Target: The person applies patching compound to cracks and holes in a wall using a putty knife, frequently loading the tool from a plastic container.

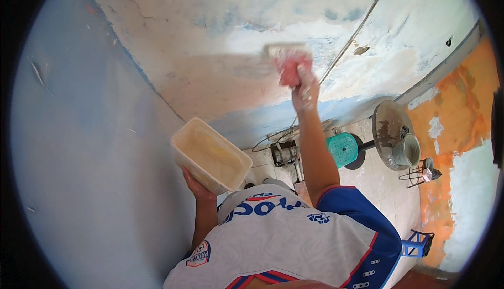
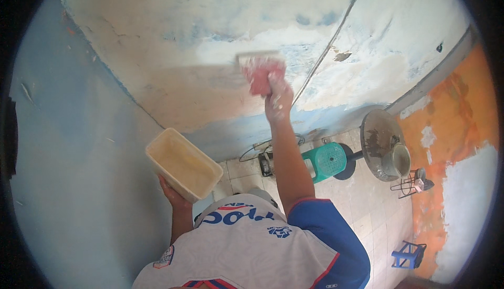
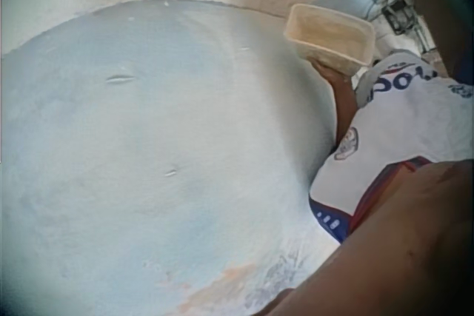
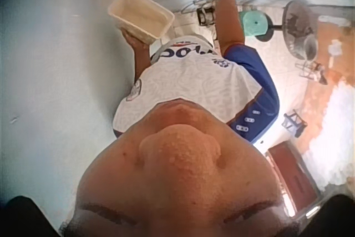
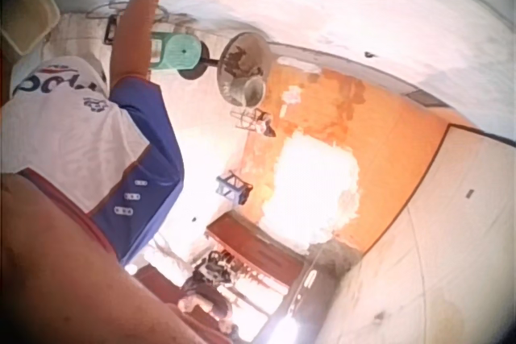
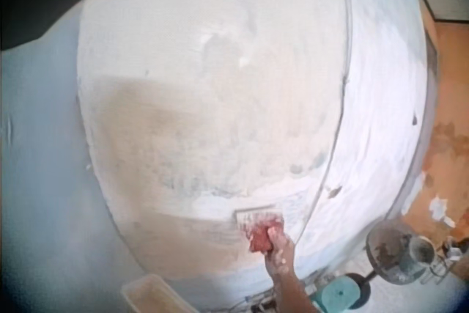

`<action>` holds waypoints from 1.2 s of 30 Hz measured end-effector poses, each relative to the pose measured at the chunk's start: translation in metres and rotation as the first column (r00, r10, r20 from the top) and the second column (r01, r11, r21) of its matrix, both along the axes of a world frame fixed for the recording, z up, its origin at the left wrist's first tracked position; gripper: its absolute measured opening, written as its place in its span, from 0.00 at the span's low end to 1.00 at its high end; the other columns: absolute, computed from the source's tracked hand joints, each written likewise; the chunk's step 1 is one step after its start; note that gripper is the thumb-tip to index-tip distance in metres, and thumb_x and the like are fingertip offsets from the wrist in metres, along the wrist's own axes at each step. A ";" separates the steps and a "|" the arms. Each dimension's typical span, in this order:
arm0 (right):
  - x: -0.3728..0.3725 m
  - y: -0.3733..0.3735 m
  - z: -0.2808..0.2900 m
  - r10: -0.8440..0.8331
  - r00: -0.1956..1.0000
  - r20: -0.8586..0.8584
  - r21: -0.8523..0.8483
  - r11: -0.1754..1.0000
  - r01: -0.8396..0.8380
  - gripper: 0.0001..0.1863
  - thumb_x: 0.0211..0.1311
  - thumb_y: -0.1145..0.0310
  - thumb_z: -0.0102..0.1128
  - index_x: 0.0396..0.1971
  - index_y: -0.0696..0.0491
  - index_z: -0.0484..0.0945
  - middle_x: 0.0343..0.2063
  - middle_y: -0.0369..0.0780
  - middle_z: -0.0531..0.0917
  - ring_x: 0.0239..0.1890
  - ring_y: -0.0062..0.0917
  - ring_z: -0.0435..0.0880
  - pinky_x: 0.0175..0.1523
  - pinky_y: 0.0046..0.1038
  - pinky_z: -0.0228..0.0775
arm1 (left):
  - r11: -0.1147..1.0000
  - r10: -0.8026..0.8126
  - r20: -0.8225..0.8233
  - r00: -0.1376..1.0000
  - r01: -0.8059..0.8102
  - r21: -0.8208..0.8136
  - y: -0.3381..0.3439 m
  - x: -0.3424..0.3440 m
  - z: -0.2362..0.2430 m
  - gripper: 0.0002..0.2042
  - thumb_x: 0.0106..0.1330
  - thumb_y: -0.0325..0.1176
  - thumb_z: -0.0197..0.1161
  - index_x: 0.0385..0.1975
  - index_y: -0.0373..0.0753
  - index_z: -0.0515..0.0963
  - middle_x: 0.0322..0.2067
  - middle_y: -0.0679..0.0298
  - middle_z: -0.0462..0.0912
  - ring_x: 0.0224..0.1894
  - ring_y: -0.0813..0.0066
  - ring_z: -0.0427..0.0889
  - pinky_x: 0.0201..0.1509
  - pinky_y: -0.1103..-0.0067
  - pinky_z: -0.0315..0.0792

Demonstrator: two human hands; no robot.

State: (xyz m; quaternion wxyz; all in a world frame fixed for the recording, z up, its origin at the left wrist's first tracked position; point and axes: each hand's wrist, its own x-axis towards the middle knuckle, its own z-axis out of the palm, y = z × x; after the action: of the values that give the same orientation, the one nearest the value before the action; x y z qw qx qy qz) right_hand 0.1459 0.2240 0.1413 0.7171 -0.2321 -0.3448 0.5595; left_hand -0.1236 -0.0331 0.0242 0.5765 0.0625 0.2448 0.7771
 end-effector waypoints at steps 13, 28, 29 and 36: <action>-0.016 0.000 -0.078 -0.102 0.977 0.186 -0.373 0.913 0.166 0.16 0.63 0.60 0.71 0.38 0.58 0.82 0.29 0.36 0.85 0.25 0.18 0.79 0.27 0.22 0.63 | 1.000 0.017 -0.024 1.000 -0.016 0.013 -0.003 0.001 -0.003 0.32 0.77 0.60 0.45 0.73 0.46 0.61 0.69 0.59 0.68 0.68 0.57 0.71 0.69 0.59 0.71; 0.006 0.053 -0.027 -0.157 0.987 0.037 -0.119 0.980 0.160 0.11 0.61 0.61 0.72 0.29 0.53 0.83 0.22 0.32 0.79 0.20 0.17 0.74 0.23 0.23 0.59 | 0.999 -0.041 0.018 0.999 0.041 0.025 0.003 -0.006 -0.009 0.33 0.76 0.61 0.47 0.74 0.47 0.62 0.69 0.60 0.69 0.68 0.57 0.71 0.69 0.58 0.70; -0.014 0.024 -0.029 -0.135 0.987 0.084 -0.281 0.947 0.154 0.11 0.61 0.63 0.71 0.33 0.55 0.83 0.23 0.34 0.82 0.21 0.18 0.77 0.22 0.22 0.60 | 0.998 -0.041 0.051 0.998 0.038 0.058 -0.003 -0.006 -0.008 0.33 0.76 0.61 0.47 0.74 0.47 0.62 0.69 0.60 0.69 0.68 0.57 0.71 0.69 0.58 0.70; -0.018 0.015 0.087 -0.083 0.994 -0.069 0.122 0.988 0.091 0.07 0.67 0.66 0.67 0.34 0.54 0.80 0.25 0.33 0.81 0.23 0.18 0.76 0.26 0.22 0.64 | 1.000 -0.015 0.015 1.000 0.015 0.022 0.000 -0.008 -0.011 0.33 0.76 0.62 0.46 0.74 0.47 0.60 0.69 0.61 0.68 0.69 0.56 0.70 0.70 0.58 0.70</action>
State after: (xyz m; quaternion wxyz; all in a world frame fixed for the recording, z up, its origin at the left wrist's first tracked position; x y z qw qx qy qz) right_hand 0.1279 0.2387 0.2286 0.7644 -0.1839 -0.3457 0.5122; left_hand -0.1320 -0.0336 0.0130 0.5834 0.0648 0.2316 0.7757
